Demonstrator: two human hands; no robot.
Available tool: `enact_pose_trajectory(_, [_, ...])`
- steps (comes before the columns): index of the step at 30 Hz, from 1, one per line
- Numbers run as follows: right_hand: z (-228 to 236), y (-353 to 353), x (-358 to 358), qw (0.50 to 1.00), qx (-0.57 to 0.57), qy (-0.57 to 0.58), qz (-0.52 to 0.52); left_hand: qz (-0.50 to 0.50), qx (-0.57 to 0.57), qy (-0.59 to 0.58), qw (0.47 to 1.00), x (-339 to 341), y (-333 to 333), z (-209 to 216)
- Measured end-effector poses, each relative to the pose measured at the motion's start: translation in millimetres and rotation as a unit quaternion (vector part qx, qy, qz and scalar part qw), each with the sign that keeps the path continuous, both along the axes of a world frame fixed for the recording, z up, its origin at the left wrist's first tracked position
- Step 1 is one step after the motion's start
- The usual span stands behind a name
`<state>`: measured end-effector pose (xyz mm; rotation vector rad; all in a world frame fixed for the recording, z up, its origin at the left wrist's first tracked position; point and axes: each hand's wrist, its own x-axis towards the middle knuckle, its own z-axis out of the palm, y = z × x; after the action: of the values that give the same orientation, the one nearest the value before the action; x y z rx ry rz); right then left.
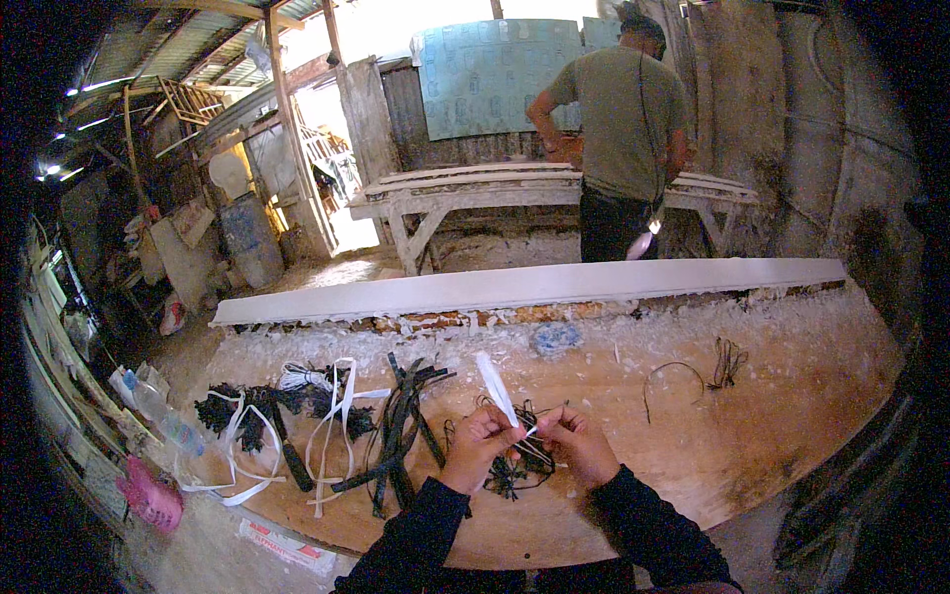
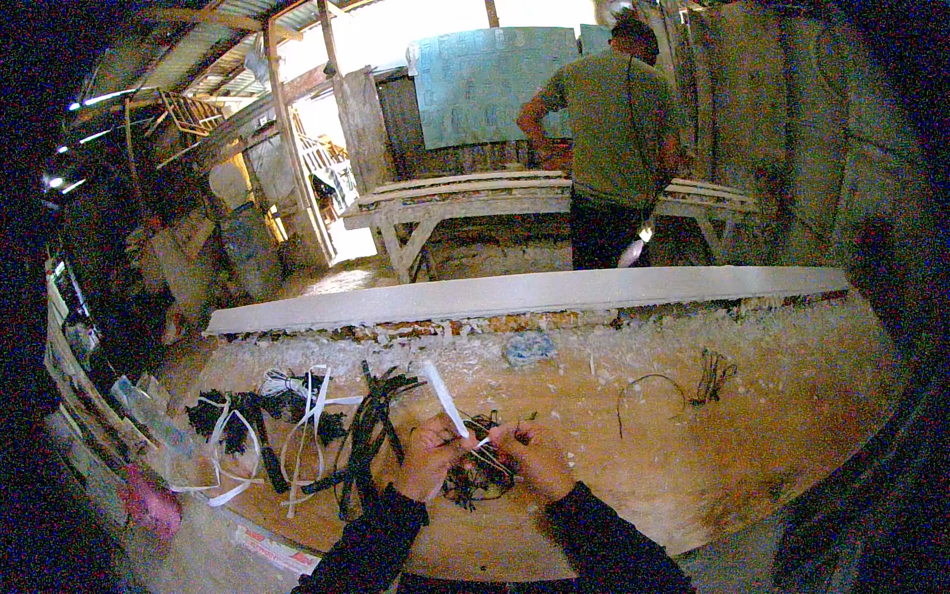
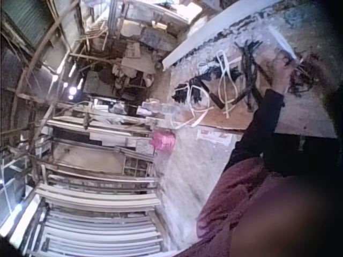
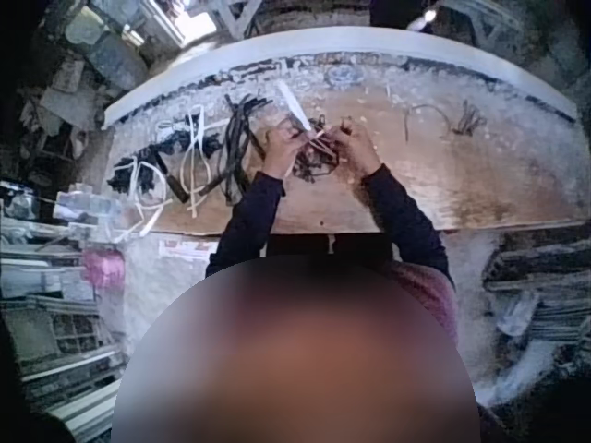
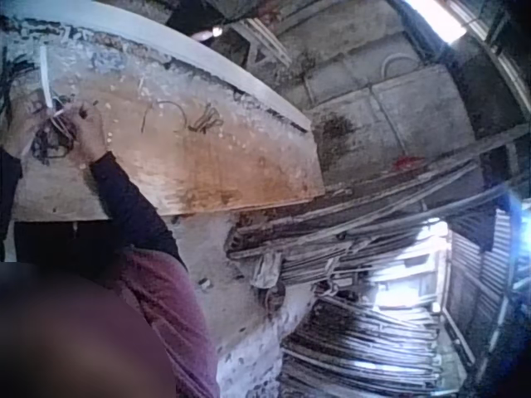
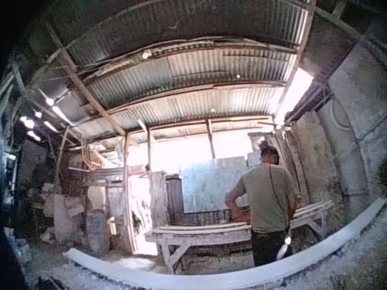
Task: The person repeatedly picks up white and black cable ties from a workbench, loops them around a bundle, and tightens them by hand. The person continues this process for multiple ties, placing the finished bundles on the table.
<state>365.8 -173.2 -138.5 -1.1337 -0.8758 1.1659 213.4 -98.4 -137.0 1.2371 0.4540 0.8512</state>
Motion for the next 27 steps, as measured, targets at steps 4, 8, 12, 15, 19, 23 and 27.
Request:
enact_pose_trajectory(4, [5,0,2,0.997,0.045,0.052,-0.027,0.016,-0.007,-0.022,1.000,0,-1,1])
enact_pose_trajectory(8, [10,-4,-7,0.995,0.083,-0.033,-0.042,0.075,-0.028,-0.015,0.997,-1,1,3])
enact_pose_trajectory(12, [11,-9,-20,0.891,0.220,-0.372,-0.138,0.066,-0.046,-0.062,0.995,-2,2,3])
enact_pose_trajectory(15, [12,-10,-21,0.827,0.263,-0.473,-0.151,0.058,-0.034,-0.076,0.995,0,0,1])
enact_pose_trajectory(19, [12,-11,-20,0.821,0.267,-0.478,-0.162,0.049,-0.039,-0.064,0.996,2,-2,-1])
enact_pose_trajectory(23, [11,-11,-19,0.818,0.256,-0.486,-0.173,0.042,-0.049,-0.041,0.997,2,-4,2])
enact_pose_trajectory(27, [9,-11,-17,0.808,0.253,-0.498,-0.188,0.028,-0.049,-0.034,0.998,1,-7,8])
